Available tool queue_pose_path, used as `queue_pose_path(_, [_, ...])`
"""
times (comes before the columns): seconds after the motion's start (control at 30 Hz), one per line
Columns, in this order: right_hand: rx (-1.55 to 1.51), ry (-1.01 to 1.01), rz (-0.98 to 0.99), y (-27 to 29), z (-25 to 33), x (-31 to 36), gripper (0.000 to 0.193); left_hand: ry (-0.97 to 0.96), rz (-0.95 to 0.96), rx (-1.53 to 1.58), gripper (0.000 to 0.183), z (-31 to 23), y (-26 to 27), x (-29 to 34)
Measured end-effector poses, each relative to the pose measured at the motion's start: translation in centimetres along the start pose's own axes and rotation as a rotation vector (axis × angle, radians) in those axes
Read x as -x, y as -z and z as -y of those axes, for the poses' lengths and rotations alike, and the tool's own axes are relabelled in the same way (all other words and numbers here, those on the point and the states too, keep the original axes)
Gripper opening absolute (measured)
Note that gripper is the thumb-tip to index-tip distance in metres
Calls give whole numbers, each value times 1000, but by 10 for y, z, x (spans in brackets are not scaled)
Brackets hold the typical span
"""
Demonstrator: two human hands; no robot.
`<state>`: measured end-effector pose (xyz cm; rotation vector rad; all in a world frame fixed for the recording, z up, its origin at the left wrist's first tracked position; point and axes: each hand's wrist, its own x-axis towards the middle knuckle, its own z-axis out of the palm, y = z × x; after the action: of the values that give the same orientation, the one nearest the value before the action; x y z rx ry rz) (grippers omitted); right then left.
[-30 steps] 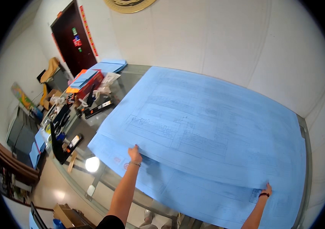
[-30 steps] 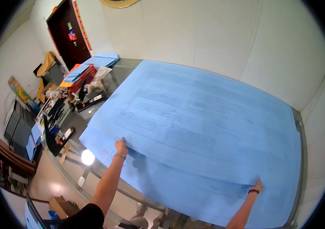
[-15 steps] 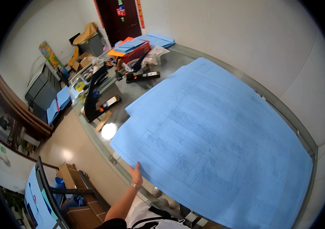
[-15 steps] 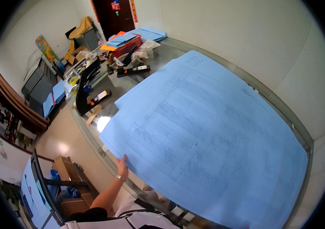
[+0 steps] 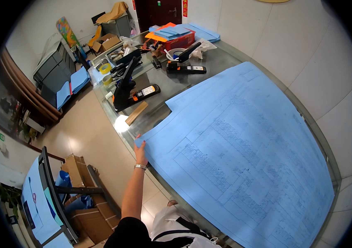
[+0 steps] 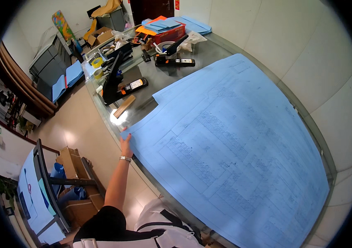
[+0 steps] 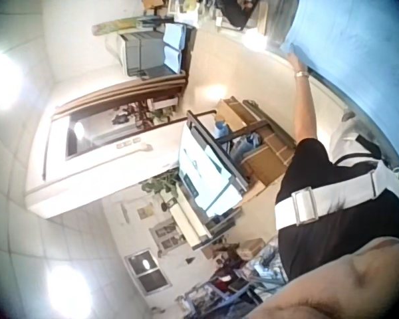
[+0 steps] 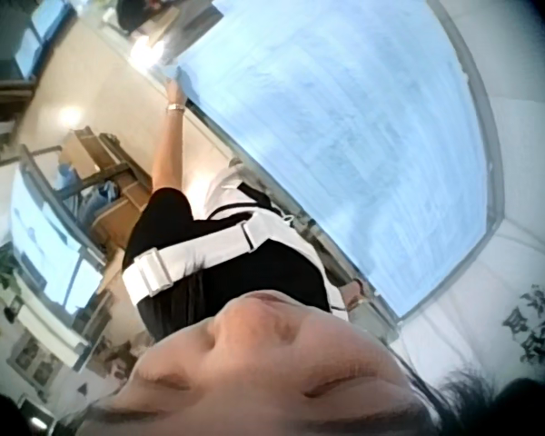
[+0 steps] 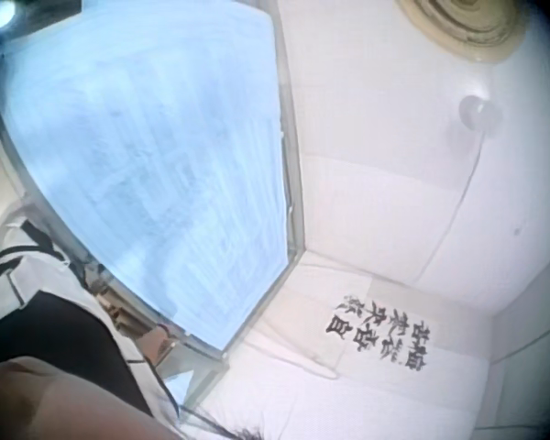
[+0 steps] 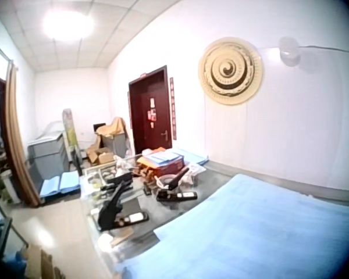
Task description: The person aligns and flips through large blue architectural drawings on a glass table and then folds the sheets using a wooden stick to crease the paper.
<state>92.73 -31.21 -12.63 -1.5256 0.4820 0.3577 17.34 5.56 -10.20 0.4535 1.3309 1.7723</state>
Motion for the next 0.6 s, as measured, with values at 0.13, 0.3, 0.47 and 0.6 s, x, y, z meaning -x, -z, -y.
queue_pose_path(0.13, [-17,-22,-33,20,-11,6,31,19,-20,63,34,-3,1,1])
queue_pose_path(0.3, [-78,-62,-94,67,-20,2,31,-60,-36,-53,34,-4,0,-3])
queue_pose_path(0.47, [-136,-82,-158,135,-38,-38,30,-72,87,-127,38,5,6,-7])
queue_pose_path(0.6, [-49,-62,-7,161,-72,-63,26,127,9,-94,29,15,29,-28])
